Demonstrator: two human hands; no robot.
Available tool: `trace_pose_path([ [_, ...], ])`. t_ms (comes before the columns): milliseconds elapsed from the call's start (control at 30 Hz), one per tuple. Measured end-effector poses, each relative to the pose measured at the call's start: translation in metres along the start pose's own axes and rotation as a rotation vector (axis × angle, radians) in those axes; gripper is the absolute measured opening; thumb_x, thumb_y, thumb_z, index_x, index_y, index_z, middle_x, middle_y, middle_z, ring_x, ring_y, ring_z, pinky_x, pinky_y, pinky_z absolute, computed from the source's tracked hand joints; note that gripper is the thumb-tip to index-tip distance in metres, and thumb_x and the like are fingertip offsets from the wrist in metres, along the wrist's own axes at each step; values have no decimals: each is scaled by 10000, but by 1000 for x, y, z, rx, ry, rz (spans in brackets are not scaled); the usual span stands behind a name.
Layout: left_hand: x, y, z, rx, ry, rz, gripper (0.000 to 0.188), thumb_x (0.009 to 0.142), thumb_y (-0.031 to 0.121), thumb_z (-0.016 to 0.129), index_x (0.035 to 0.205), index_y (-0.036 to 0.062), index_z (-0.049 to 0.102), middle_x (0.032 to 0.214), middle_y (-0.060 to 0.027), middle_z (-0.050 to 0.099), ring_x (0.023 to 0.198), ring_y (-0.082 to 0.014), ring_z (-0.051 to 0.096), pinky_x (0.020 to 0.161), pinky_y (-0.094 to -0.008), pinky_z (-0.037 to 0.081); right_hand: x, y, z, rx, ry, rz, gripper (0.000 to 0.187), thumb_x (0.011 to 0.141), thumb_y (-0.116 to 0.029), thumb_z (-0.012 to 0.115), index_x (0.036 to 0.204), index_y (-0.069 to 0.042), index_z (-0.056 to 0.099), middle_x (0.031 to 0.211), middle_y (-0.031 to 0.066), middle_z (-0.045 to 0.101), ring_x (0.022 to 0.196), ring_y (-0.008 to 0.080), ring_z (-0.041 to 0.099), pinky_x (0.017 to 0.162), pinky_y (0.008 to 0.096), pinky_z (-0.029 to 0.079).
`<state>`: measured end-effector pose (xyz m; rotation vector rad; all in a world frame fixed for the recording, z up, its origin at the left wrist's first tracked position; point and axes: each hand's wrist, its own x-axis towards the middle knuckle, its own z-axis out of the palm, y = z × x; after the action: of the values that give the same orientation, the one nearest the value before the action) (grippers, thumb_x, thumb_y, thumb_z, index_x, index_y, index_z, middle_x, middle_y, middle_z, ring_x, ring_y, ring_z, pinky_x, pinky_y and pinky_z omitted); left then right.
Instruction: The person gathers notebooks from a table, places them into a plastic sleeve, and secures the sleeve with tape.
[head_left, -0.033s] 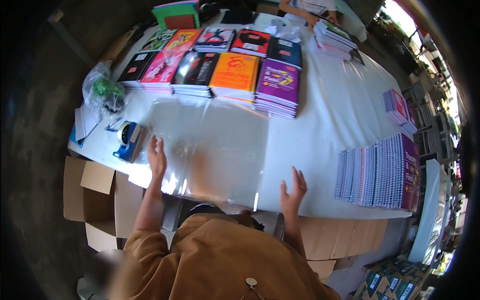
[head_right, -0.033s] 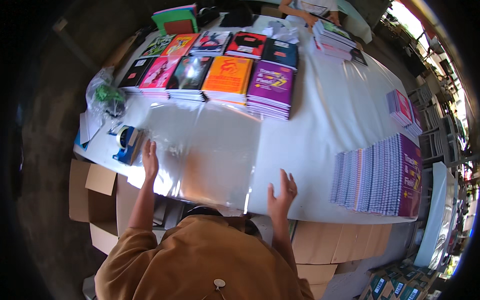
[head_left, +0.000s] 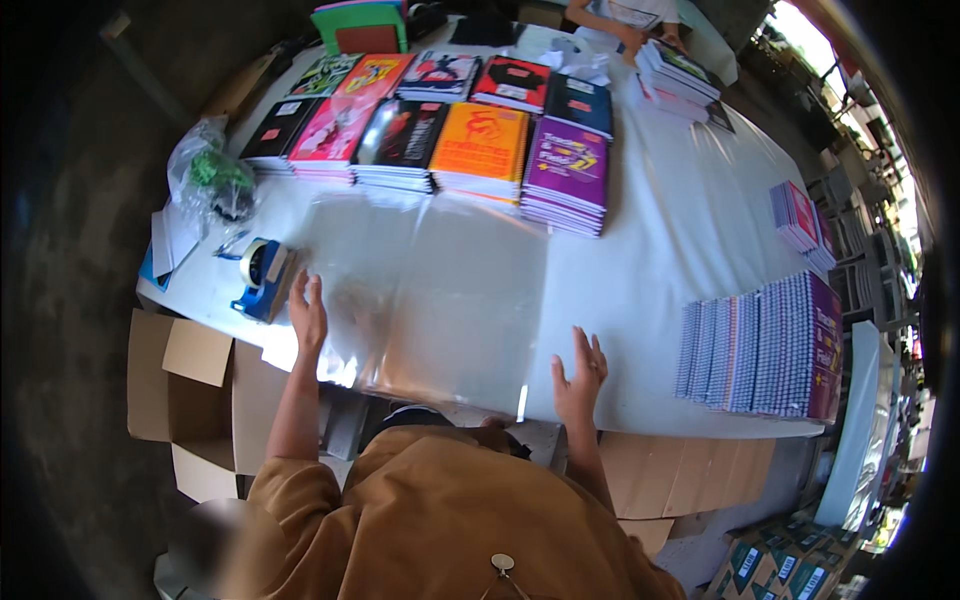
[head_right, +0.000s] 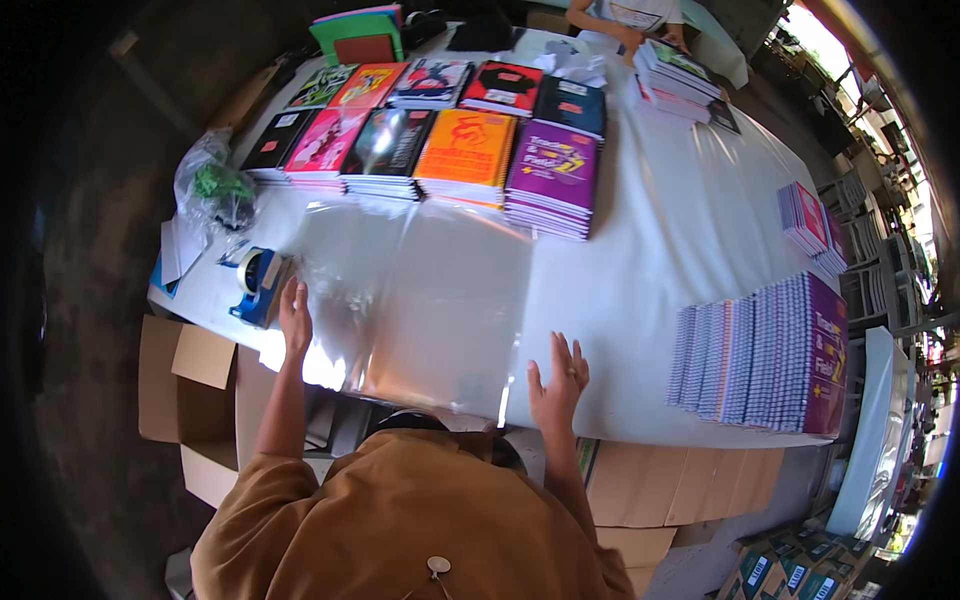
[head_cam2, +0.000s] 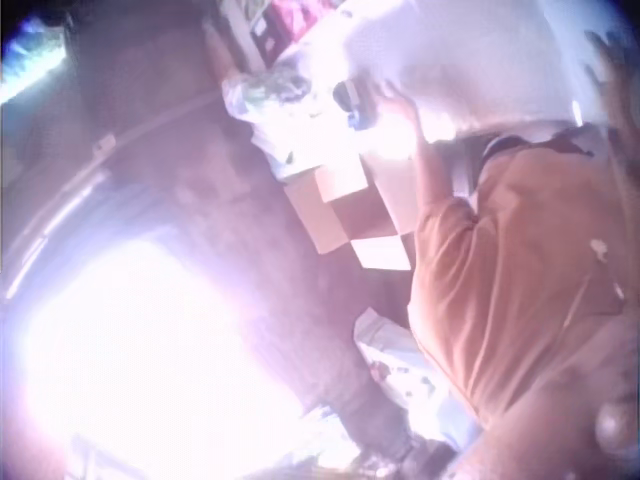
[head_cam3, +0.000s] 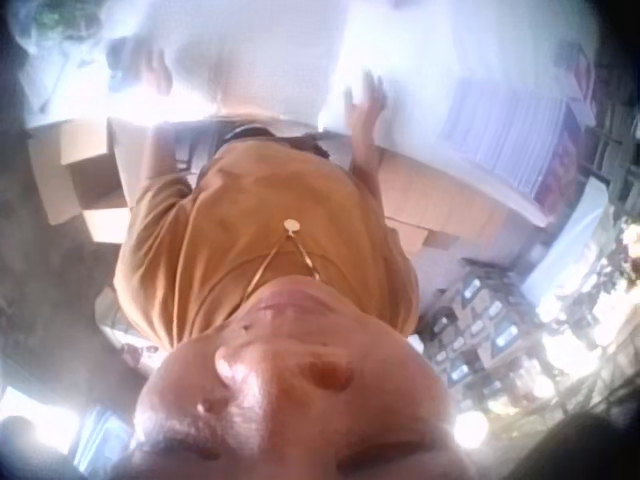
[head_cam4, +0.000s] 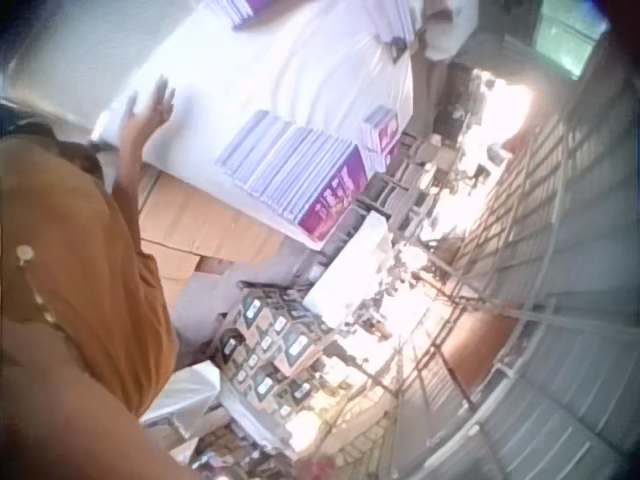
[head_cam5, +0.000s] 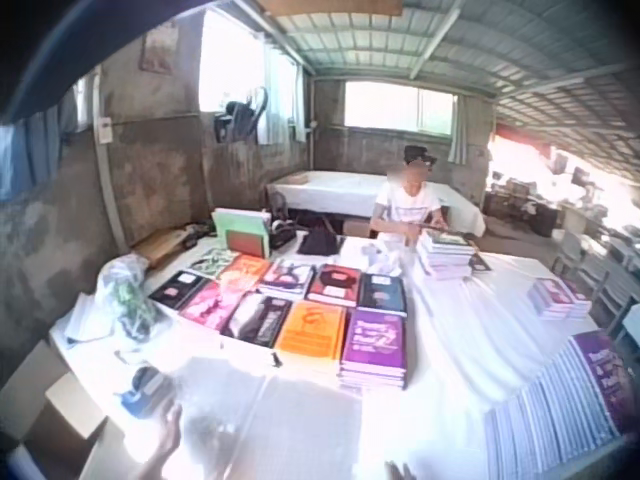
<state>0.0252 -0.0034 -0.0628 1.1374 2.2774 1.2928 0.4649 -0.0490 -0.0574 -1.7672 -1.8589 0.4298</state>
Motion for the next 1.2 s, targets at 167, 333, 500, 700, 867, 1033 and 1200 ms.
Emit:
trace_pose_path([
  [167, 60, -60, -60, 95, -7, 93, 476, 912, 376, 490, 1199, -2, 523, 1192, -213, 544, 1088, -311, 533, 938, -346, 386, 12, -26, 66, -310, -135, 14, 678, 847, -412, 529, 1396, -91, 296, 1452, 137, 267, 1368, 327, 154, 1088, 507, 84],
  [333, 121, -74, -72, -128, -30, 86, 442, 902, 329, 535, 1130, -49, 548, 1132, -197, 585, 1054, -275, 560, 928, -331, 396, 5, -45, 81, -392, -75, 74, 752, 849, -448, 490, 1422, -59, 200, 1464, 112, 254, 1367, 319, 162, 1089, 508, 72],
  [500, 98, -72, -46, 197, -355, 484, 606, 879, 426, 510, 1328, 38, 388, 1366, -220, 361, 1286, -388, 297, 1062, -439, 241, -7, -59, 93, -385, -53, 112, 744, 862, -432, 489, 1421, -44, 188, 1454, 118, 274, 1356, 310, 200, 1087, 493, 98],
  [700, 63, -61, -42, 719, -535, 610, 680, 868, 579, 386, 1414, 186, 285, 1488, -118, 173, 1377, -325, 106, 1097, -486, 55, -14, -57, 97, -479, 41, 73, 637, 887, -417, 479, 1398, -86, 294, 1415, 65, 364, 1309, 269, 304, 1016, 427, 223],
  [867, 65, -61, -44, 744, -532, 596, 680, 875, 566, 391, 1416, 172, 272, 1483, -125, 189, 1372, -337, 121, 1091, -515, 63, -10, -55, 93, -543, 67, 18, 531, 899, -403, 469, 1357, -144, 394, 1399, 53, 388, 1281, 257, 337, 991, 420, 240],
  [1033, 66, -60, -42, 764, -533, 597, 668, 880, 543, 396, 1418, 169, 269, 1482, -123, 196, 1373, -332, 122, 1090, -516, 65, -5, -60, 87, -482, 38, 83, 502, 889, -373, 488, 1336, -152, 425, 1417, 64, 355, 1282, 272, 324, 997, 454, 235],
  [1200, 69, -58, -41, 723, -548, 572, 594, 882, 482, 421, 1378, 164, 347, 1456, -123, 253, 1354, -334, 175, 1086, -501, 95, 1, -64, 82, -386, 63, 129, 444, 843, -306, 535, 1258, -150, 508, 1365, 75, 408, 1245, 296, 354, 973, 488, 263],
])
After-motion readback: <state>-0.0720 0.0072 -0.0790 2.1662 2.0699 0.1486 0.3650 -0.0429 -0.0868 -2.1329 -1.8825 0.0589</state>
